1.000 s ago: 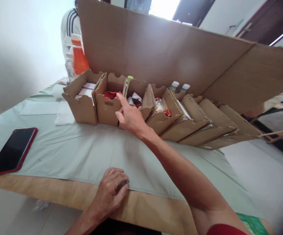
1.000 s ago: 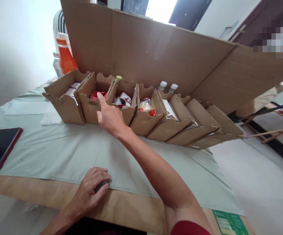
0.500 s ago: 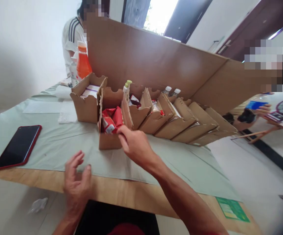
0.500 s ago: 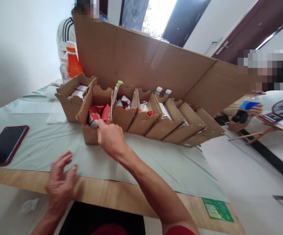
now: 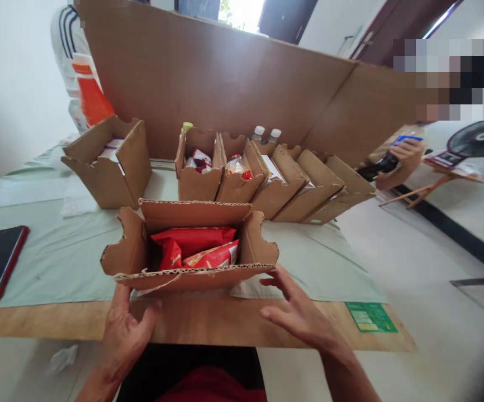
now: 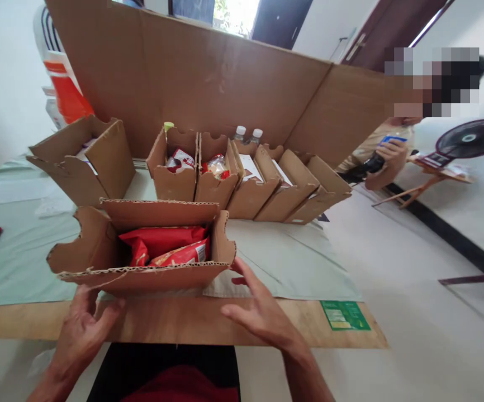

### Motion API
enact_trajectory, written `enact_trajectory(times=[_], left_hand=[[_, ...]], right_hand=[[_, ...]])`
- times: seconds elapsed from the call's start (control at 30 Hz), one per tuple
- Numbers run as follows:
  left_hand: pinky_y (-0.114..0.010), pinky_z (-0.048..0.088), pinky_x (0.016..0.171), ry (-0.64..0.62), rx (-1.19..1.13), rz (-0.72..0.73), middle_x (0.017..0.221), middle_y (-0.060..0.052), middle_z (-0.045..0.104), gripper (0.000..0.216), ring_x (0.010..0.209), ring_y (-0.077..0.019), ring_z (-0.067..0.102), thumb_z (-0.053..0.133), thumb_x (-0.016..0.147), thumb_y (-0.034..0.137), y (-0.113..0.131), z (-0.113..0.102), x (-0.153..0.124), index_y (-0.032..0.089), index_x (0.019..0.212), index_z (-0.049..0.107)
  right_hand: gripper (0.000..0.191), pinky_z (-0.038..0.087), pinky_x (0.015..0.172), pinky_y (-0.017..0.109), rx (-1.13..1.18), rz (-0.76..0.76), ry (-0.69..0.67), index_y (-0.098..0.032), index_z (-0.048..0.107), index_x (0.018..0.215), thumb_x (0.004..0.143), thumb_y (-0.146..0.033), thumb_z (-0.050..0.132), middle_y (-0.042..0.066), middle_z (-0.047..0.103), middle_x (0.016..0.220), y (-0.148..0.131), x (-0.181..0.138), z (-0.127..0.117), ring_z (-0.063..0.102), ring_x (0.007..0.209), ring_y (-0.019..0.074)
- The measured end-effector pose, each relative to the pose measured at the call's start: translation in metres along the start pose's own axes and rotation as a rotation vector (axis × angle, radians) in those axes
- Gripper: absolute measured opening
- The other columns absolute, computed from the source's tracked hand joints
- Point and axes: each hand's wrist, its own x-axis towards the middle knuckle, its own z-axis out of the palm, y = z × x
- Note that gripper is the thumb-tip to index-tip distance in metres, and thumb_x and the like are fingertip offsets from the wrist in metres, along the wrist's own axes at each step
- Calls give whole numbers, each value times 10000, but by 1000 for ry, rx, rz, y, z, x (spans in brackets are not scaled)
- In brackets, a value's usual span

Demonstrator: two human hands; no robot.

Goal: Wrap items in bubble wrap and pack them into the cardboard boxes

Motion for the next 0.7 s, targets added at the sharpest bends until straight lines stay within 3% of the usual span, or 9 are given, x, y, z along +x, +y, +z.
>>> enact_trajectory(times=[0.13,0.2,0.27,0.37,0.47,0.57,0.7], left_hand=[[-383,620,901,9,-5,-7,1111,-77,721,455,1089,-279,717,681,913,474,5,7,7,243,1294,589],[-373,615,902,0,-19,6,1118,-76,725,468,1084,-267,719,675,913,463,14,14,20,234,1309,580],[-380,602,924,-31,-36,44,1160,-91,722,499,1104,-265,713,666,903,459,27,25,42,216,1327,569],[-385,596,893,-144,-38,87,1259,-126,700,550,1103,-263,708,618,893,455,46,47,82,191,1370,547],[-416,597,880,-254,7,76,1197,-137,724,560,1045,-267,715,574,888,420,51,68,107,156,1381,562],[-482,589,949,-286,55,66,1224,-171,733,622,1090,-299,715,609,843,376,41,71,95,127,1412,577],[-469,583,1031,-319,141,90,1402,-150,702,527,1261,-290,686,597,878,410,22,37,52,206,1359,669]], right_hand=[[441,634,880,438,-8,-6,68,-221,680,1234,902,-501,757,103,769,1107,0,18,48,730,974,277],[310,616,778,390,-13,-9,161,-213,683,1106,927,-465,710,82,758,977,1,35,54,700,838,242],[301,575,666,353,-33,10,231,-211,666,1059,916,-473,702,74,745,910,6,52,49,669,750,226],[372,558,638,350,-58,34,284,-198,648,1106,884,-494,693,89,753,947,25,74,35,683,756,236],[426,597,758,411,-83,57,299,-179,624,1238,890,-423,614,133,757,1103,48,84,33,707,819,244],[492,594,856,491,-149,96,275,-162,613,1302,879,-412,582,176,752,1158,69,80,41,716,895,282],[509,577,890,512,-208,96,285,-158,635,1293,887,-460,586,190,759,1141,83,71,47,715,960,314]])
